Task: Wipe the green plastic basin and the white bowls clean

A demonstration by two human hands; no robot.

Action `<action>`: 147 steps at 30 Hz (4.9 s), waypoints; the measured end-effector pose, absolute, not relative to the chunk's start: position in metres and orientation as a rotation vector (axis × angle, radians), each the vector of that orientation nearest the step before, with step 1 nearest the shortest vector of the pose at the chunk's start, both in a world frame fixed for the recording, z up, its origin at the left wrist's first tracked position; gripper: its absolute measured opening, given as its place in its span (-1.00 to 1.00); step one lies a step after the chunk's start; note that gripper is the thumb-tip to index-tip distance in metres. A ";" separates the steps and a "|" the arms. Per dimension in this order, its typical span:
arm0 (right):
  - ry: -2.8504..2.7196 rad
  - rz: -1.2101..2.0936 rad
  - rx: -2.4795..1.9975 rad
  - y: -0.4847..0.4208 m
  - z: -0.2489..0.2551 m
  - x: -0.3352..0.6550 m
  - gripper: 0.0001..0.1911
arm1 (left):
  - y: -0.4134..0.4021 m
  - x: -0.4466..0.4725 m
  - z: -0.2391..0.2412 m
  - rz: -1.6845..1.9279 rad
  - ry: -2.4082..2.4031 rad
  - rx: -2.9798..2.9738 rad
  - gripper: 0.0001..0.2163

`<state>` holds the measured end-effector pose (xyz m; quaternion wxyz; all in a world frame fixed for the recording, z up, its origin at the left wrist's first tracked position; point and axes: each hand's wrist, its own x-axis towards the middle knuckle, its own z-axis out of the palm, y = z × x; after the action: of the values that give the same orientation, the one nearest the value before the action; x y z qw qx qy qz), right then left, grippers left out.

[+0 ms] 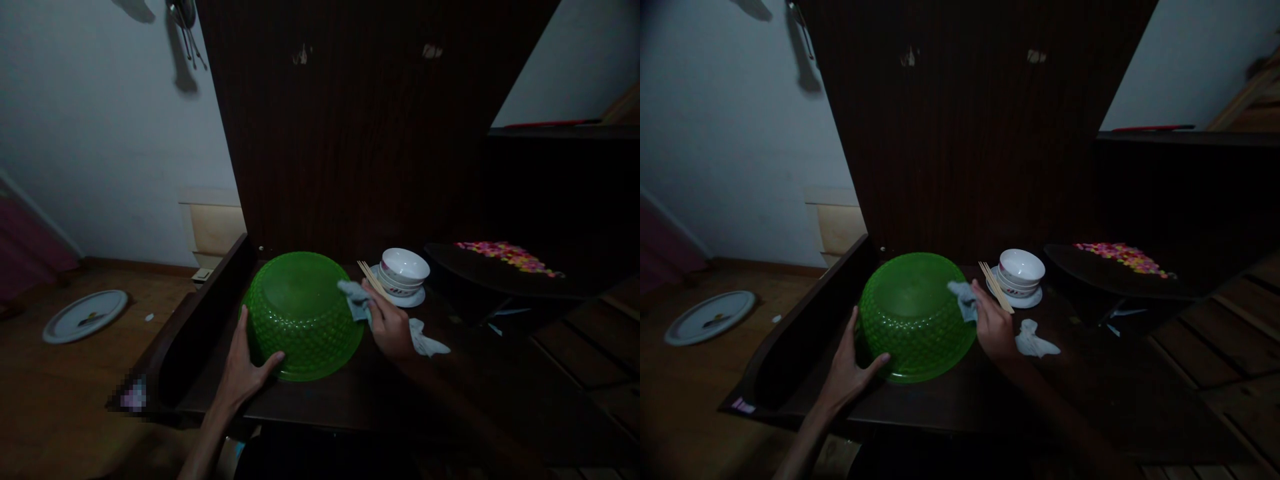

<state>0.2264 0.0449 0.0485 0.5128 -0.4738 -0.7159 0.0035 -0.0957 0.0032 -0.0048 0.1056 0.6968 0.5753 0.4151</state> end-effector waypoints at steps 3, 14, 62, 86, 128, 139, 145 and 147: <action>-1.581 -0.050 -1.257 0.076 0.063 0.232 -0.57 | 0.005 -0.114 -0.013 1.097 1.711 2.158 0.06; -1.812 0.220 -1.387 0.125 0.028 0.225 -0.58 | 0.007 -0.128 -0.026 0.913 1.760 2.333 0.22; -1.701 0.412 -1.435 0.046 -0.005 0.198 -0.63 | -0.022 -0.085 -0.021 0.870 2.223 2.314 0.20; -1.157 1.009 -1.243 0.050 0.026 0.236 -0.52 | -0.051 -0.042 -0.015 0.921 2.352 2.249 -0.06; -1.458 0.820 -1.335 0.029 -0.010 0.204 -0.41 | -0.035 -0.081 -0.009 0.616 2.348 2.367 -0.15; -1.252 0.462 -1.381 0.066 0.007 0.234 -0.53 | -0.052 -0.050 -0.019 0.758 2.401 2.318 -0.19; -1.147 0.492 -1.378 0.076 0.018 0.233 -0.58 | -0.055 -0.063 -0.021 0.792 2.366 2.373 -0.31; -1.137 0.557 -1.360 0.078 0.015 0.228 -0.44 | -0.056 -0.060 -0.020 0.791 2.372 2.373 -0.31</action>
<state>0.2283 0.0778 0.0152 0.5987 -0.5862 -0.4902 0.2399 -0.0599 -0.0559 -0.0202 -0.1523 0.6804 0.6800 0.2267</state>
